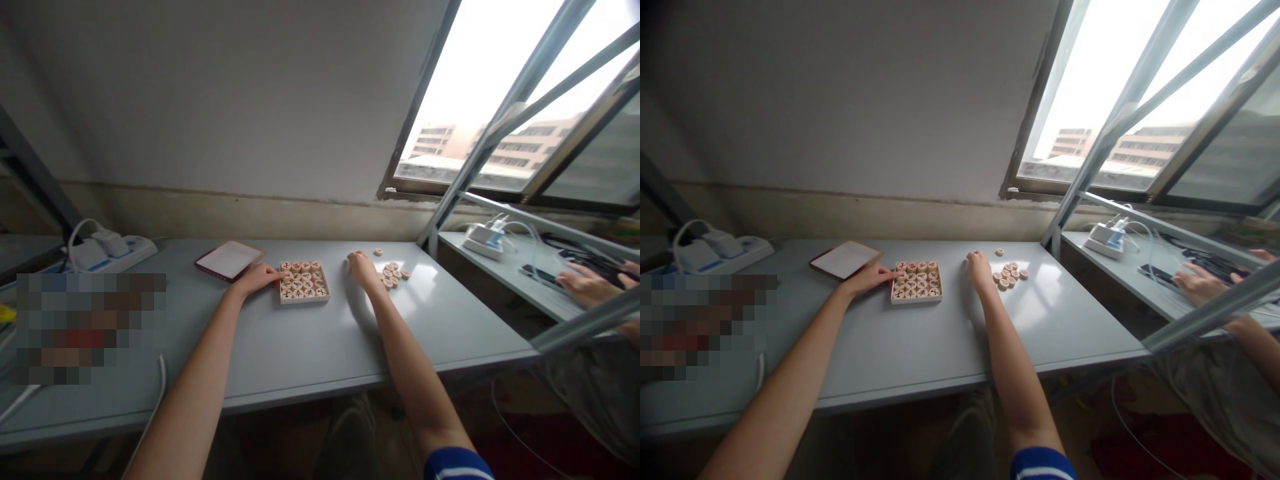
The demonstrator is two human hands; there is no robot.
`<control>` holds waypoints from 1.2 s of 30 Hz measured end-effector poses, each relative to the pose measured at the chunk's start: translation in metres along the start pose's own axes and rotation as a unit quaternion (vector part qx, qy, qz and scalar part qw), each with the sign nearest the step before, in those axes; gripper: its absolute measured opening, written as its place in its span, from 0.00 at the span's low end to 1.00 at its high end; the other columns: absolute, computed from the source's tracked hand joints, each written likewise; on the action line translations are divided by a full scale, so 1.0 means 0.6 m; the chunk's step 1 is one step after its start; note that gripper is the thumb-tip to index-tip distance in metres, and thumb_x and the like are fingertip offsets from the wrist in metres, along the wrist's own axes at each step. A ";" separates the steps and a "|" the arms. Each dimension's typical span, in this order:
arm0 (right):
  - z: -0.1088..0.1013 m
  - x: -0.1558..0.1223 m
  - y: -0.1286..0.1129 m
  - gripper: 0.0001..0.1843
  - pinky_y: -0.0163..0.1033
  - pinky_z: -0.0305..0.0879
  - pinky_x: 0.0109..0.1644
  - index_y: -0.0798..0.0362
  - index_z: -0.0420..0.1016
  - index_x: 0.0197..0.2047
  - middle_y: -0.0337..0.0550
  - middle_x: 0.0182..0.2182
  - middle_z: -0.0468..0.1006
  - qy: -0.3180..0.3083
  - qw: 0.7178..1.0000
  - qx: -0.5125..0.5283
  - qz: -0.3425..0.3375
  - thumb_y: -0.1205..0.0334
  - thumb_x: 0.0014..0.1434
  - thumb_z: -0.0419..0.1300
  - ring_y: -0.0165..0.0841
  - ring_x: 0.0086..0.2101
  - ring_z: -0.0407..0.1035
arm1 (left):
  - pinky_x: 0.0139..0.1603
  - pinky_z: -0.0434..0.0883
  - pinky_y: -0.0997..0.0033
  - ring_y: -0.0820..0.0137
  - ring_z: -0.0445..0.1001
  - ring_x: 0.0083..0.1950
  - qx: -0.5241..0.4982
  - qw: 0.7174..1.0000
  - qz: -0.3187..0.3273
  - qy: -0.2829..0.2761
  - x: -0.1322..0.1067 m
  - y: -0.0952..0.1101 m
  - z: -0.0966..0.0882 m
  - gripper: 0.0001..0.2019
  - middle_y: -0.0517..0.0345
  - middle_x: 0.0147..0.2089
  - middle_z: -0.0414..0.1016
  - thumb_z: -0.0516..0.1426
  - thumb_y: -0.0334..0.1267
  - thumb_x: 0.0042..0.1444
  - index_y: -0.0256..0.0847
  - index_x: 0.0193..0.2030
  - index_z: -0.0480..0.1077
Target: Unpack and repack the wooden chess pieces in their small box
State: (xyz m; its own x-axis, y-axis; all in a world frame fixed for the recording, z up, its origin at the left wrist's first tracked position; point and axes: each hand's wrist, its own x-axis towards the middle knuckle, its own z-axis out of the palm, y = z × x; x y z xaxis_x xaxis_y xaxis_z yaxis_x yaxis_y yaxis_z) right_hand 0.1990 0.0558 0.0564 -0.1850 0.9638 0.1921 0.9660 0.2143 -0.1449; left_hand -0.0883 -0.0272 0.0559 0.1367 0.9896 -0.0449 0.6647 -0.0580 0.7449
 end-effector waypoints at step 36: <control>-0.005 -0.055 -0.146 0.13 0.39 0.47 0.43 0.47 0.70 0.42 0.42 0.38 0.70 0.067 0.952 0.072 -0.289 0.52 0.53 0.58 0.35 0.40 0.60 | 0.24 0.53 0.74 0.75 0.60 0.20 -0.021 1.000 0.012 -0.018 0.015 -0.021 0.009 0.28 0.60 0.15 0.64 0.49 0.64 0.43 0.36 0.17 0.65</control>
State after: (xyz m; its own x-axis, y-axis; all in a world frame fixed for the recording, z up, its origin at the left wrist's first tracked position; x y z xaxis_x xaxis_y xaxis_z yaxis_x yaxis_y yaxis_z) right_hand 0.1210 0.0048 0.0660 -0.6450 0.6508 0.4005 0.6727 0.7322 -0.1065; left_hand -0.0914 -0.0183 0.0428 0.1792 0.9825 -0.0502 0.6301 -0.0755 0.7728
